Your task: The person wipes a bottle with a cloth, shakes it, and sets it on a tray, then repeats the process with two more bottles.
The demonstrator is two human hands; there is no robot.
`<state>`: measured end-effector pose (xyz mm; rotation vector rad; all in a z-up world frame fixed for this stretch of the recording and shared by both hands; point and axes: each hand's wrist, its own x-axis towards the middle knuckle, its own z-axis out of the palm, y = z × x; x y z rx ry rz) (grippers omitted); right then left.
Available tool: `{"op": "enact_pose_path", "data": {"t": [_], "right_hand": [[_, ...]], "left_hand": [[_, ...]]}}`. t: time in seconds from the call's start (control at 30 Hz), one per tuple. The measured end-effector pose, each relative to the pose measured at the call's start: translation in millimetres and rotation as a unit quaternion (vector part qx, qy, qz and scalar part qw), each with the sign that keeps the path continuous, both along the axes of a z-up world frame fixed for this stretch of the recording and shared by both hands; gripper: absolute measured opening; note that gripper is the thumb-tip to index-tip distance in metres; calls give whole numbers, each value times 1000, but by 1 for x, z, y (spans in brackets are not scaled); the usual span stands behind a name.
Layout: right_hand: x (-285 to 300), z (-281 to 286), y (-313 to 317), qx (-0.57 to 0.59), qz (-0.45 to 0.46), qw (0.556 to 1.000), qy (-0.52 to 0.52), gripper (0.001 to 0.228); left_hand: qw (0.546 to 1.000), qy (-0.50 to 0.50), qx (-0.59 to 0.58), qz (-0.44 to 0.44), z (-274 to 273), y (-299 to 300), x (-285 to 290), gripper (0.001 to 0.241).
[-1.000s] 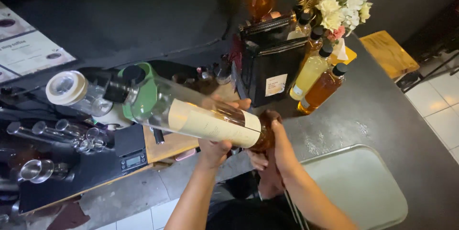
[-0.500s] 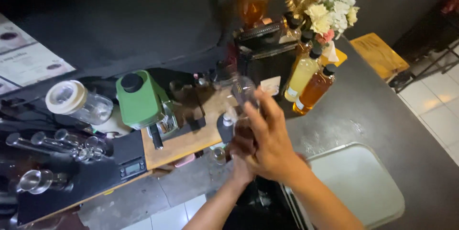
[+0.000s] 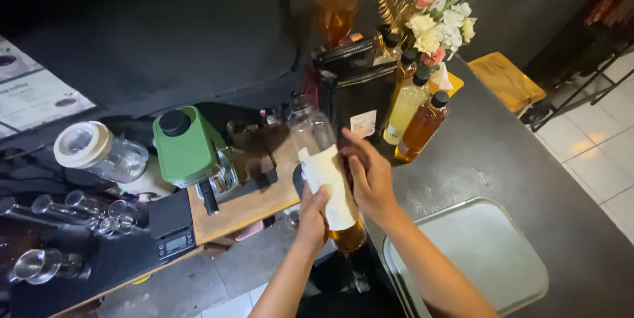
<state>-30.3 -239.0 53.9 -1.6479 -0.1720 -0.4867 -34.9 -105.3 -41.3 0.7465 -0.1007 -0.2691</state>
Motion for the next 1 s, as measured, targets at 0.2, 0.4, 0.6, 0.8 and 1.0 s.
{"op": "enact_pose_path", "data": {"t": [0.2, 0.4, 0.6, 0.8, 1.0], "right_hand": [[-9, -16, -33, 109, 55, 989, 89, 53], [-2, -24, -56, 114, 33, 973, 199, 36], [-14, -13, -65, -117, -133, 982, 62, 14], [-29, -8, -67, -226, -223, 948, -17, 12], [-33, -3, -59, -224, -239, 945, -6, 13]], "left_hand": [[998, 23, 26, 48, 7, 20, 10, 48], [997, -16, 55, 43, 21, 24, 9, 45], [988, -87, 101, 73, 34, 32, 7, 53], [910, -203, 331, 144, 45, 30, -1, 52], [873, -174, 427, 160, 71, 27, -5, 62]]}}
